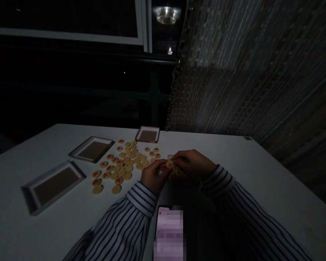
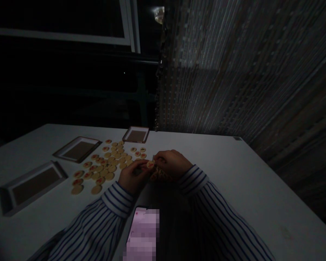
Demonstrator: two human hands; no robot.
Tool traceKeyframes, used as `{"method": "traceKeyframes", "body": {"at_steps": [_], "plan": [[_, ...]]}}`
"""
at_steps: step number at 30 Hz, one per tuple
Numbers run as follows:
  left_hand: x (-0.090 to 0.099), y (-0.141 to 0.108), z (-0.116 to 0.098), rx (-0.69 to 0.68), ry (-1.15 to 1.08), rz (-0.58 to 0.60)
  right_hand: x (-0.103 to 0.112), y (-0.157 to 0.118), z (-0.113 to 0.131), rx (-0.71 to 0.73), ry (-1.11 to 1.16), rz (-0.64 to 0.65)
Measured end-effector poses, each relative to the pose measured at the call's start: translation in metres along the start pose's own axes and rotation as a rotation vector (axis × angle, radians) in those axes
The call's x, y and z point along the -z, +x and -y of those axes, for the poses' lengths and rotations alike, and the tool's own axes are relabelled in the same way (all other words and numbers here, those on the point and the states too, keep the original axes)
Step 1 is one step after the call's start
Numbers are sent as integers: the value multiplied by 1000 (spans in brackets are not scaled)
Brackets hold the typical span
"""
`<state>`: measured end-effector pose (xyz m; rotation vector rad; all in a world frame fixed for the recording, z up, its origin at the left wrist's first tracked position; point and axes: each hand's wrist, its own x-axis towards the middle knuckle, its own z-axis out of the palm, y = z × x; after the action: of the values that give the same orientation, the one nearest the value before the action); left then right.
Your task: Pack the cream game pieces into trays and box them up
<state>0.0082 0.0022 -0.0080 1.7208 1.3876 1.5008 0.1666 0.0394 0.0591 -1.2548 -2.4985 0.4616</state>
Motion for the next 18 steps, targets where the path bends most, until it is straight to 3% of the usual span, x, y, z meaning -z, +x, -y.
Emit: {"method": "traceKeyframes", "body": {"at_steps": [18], "plan": [[-1, 0, 0, 63, -71, 13, 1, 0, 3, 25, 20, 29]]}}
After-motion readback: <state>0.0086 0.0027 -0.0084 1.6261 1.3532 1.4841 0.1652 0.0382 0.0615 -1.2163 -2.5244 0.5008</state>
